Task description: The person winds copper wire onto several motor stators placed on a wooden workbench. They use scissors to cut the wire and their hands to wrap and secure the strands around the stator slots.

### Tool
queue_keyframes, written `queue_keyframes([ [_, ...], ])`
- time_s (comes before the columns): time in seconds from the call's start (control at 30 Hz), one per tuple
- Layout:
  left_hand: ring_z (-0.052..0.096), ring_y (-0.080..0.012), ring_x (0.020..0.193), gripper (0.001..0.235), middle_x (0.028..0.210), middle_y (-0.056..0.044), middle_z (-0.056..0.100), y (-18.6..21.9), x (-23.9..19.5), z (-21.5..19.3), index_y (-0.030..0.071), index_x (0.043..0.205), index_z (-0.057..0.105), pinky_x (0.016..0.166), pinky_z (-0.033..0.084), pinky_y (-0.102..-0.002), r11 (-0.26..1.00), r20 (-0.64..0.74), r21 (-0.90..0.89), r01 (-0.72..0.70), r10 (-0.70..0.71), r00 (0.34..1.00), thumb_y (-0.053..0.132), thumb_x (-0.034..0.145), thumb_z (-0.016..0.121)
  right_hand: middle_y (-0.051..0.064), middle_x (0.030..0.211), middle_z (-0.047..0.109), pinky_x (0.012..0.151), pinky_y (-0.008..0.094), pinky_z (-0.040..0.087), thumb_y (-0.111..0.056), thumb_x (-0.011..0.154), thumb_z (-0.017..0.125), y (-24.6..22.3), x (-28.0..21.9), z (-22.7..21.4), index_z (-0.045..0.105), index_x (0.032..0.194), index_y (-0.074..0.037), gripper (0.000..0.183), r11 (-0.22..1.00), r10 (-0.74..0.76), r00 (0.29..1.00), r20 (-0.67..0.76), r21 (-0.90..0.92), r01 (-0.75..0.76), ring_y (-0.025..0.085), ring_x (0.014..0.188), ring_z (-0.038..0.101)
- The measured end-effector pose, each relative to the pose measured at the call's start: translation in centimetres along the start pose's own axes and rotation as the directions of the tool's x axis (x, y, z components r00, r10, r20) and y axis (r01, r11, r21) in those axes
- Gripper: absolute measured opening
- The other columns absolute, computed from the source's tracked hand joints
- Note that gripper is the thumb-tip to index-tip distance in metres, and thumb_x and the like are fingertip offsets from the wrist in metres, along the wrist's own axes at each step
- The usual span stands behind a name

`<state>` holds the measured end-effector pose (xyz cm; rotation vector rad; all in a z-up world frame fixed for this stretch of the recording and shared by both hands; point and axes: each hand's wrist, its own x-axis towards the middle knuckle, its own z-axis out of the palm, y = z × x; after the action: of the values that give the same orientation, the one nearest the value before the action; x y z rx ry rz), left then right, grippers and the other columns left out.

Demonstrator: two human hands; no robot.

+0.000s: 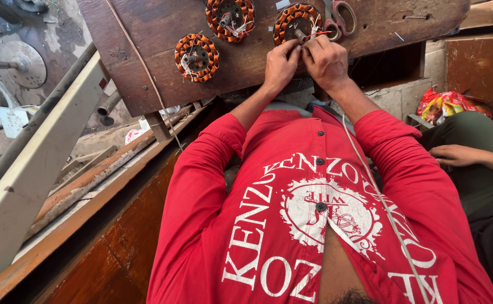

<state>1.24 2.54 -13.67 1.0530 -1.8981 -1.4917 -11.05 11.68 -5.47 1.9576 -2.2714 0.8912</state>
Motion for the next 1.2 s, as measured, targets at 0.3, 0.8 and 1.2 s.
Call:
queue_keyframes([
  [0.3, 0.075, -0.0336, 0.097, 0.024, 0.104, -0.018, 0.077, 1.1, 0.0, -0.6, 0.004, 0.111, 0.075, 0.085, 0.059, -0.038, 0.988, 0.04, 0.122, -0.094, 0.09, 0.995, 0.017, 0.091, 0.068, 0.015, 0.111, 0.071, 0.068, 0.037, 0.056, -0.004, 0.096, 0.075, 0.2, 0.7, -0.8, 0.069, 0.102, 0.0, 0.009, 0.983, -0.185, 0.983, -0.021, -0.009, 0.185, 0.027, 0.079, 0.069],
  [0.8, 0.075, -0.0332, 0.097, 0.024, 0.104, -0.018, 0.075, 0.2, -0.1, -0.4, 0.003, 0.114, 0.073, 0.085, 0.058, -0.039, 0.994, 0.07, 0.05, -0.093, 0.09, 0.994, 0.016, 0.094, 0.066, 0.014, 0.088, 0.067, 0.07, 0.043, 0.052, -0.004, 0.102, 0.069, 0.9, -0.1, 0.3, 0.063, 0.106, 0.001, 0.008, 0.996, -0.066, 0.997, 0.042, 0.064, 0.064, 0.033, 0.079, 0.067],
  [1.2, 0.069, -0.0358, 0.09, 0.016, 0.094, -0.013, 0.069, 0.2, -0.2, -1.4, 0.006, 0.11, 0.071, 0.077, 0.055, -0.043, 0.961, 0.082, 0.127, -0.245, 0.236, 0.968, 0.011, 0.095, 0.066, 0.007, 0.095, 0.071, 0.067, 0.03, 0.055, -0.002, 0.093, 0.075, 2.9, -0.5, 3.3, 0.061, 0.116, 0.001, 0.027, 0.578, 0.425, 0.871, 0.246, 0.667, -0.47, 0.015, 0.079, 0.068],
])
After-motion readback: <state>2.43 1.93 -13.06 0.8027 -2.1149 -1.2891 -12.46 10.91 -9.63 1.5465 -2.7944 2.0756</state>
